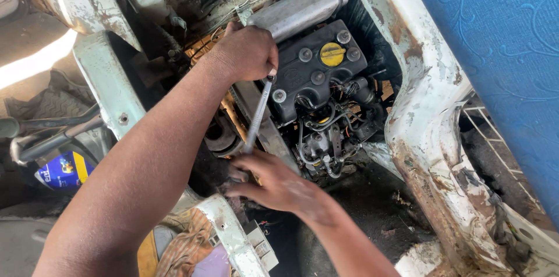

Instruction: Tightening or loosening bolts and adjusting components on a vehicle engine using wrenches.

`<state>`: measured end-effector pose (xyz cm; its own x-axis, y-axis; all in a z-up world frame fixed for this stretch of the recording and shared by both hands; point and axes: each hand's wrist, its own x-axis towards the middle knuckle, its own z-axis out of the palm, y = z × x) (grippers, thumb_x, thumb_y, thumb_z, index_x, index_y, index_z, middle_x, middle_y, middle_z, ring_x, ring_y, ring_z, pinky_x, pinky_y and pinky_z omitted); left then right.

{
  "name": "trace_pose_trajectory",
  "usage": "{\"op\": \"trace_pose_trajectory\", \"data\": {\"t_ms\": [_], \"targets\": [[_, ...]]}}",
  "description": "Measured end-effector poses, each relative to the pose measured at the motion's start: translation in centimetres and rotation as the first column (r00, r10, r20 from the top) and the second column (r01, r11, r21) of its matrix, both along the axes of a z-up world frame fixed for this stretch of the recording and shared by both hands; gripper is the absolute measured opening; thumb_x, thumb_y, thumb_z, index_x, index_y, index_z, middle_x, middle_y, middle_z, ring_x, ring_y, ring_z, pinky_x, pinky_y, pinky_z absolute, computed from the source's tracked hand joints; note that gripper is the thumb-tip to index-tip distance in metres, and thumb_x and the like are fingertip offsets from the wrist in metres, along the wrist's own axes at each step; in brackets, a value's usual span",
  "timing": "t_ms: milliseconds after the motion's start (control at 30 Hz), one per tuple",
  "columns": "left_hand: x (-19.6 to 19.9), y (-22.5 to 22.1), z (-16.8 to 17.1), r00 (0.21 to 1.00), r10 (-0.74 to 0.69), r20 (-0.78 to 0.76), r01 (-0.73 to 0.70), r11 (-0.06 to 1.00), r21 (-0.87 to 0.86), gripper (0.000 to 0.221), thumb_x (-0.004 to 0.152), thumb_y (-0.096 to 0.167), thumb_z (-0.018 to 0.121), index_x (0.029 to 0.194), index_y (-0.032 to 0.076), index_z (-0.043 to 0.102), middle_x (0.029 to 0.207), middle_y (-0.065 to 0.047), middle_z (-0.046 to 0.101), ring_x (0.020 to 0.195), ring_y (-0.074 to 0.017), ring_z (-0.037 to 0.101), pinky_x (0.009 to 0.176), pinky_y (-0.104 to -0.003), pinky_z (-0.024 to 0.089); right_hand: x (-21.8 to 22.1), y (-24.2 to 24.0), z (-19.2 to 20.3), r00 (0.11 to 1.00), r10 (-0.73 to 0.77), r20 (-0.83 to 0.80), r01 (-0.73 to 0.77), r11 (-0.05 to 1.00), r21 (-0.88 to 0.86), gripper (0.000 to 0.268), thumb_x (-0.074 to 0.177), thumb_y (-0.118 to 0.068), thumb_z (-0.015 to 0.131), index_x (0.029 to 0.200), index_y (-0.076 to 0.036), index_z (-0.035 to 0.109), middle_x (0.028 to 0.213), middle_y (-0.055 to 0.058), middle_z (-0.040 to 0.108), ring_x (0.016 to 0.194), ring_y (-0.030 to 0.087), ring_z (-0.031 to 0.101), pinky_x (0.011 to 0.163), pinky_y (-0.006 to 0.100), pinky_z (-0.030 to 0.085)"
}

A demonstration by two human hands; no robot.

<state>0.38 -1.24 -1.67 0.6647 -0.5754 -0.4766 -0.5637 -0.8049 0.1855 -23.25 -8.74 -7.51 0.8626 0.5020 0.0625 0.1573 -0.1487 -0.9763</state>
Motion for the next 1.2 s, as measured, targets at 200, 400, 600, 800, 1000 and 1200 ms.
{"op": "trace_pose_trajectory", "data": {"t_ms": [200,400,600,800,1000,1200], "targets": [[-0.2,0.5,1.3,0.996,-0.090,-0.004,0.089,0.993,-0.077,0.015,0.085,0.024,0.079,0.096,0.034,0.082,0.105,0.005,0.067,0.121,-0.0182,0.054,0.115,-0.049,0.025,-1.4,-17.1,-8.3,0.883,-0.470,-0.012,0.470,0.881,0.062,0.018,0.098,-0.017,0.067,0.088,-0.003,0.071,0.086,0.011,0.075,0.074,0.017,0.069,0.066,0.035,0.056],[0.1,0.6,1.6,0.995,-0.066,-0.080,0.057,0.993,-0.101,0.007,0.086,0.031,0.079,0.093,0.031,0.080,0.103,0.008,0.069,0.119,-0.0112,0.057,0.121,-0.047,0.020,-2.0,-11.3,-3.8,0.812,-0.565,-0.146,0.568,0.707,0.421,0.030,0.105,-0.015,0.065,0.079,-0.002,0.058,0.082,0.015,0.063,0.080,0.024,0.071,0.072,0.042,0.064],[-0.2,0.5,1.2,0.997,-0.072,-0.019,0.070,0.994,-0.080,0.009,0.085,0.025,0.079,0.091,0.032,0.080,0.099,0.009,0.070,0.116,-0.0110,0.059,0.117,-0.047,0.025,-2.1,0.1,-0.7,0.929,-0.324,0.176,0.302,0.943,0.140,0.032,0.087,-0.008,0.082,0.114,-0.008,0.066,0.107,0.011,0.070,0.095,0.022,0.071,0.084,0.038,0.066],[0.2,0.8,0.1,0.999,-0.051,0.012,0.053,0.991,-0.125,0.010,0.084,0.028,0.079,0.092,0.032,0.081,0.091,0.008,0.072,0.106,-0.0108,0.064,0.119,-0.048,0.024,2.1,7.4,1.2,0.983,-0.185,-0.015,0.185,0.968,0.171,0.067,0.089,-0.001,0.072,0.150,-0.003,0.045,0.139,0.018,0.048,0.126,0.034,0.059,0.108,0.043,0.057],[-0.1,-0.1,-0.5,0.998,0.009,0.056,-0.009,1.000,-0.001,0.010,0.089,0.028,0.076,0.094,0.034,0.081,0.091,0.008,0.072,0.102,-0.0121,0.064,0.122,-0.051,0.019,5.1,9.4,-1.4,0.989,-0.147,-0.022,0.148,0.983,0.107,0.058,0.086,0.008,0.067,0.140,0.001,0.046,0.139,0.021,0.051,0.133,0.037,0.050,0.112,0.048,0.045],[-0.3,-0.2,-0.2,0.999,0.009,0.045,-0.011,0.998,0.056,0.010,0.091,0.031,0.075,0.098,0.035,0.081,0.090,0.009,0.073,0.104,-0.0119,0.062,0.117,-0.047,0.027,1.1,5.3,-1.8,0.983,-0.120,0.138,0.091,0.976,0.199,0.025,0.089,-0.013,0.081,0.099,-0.003,0.062,0.085,0.011,0.065,0.073,0.021,0.063,0.069,0.035,0.055]]}}
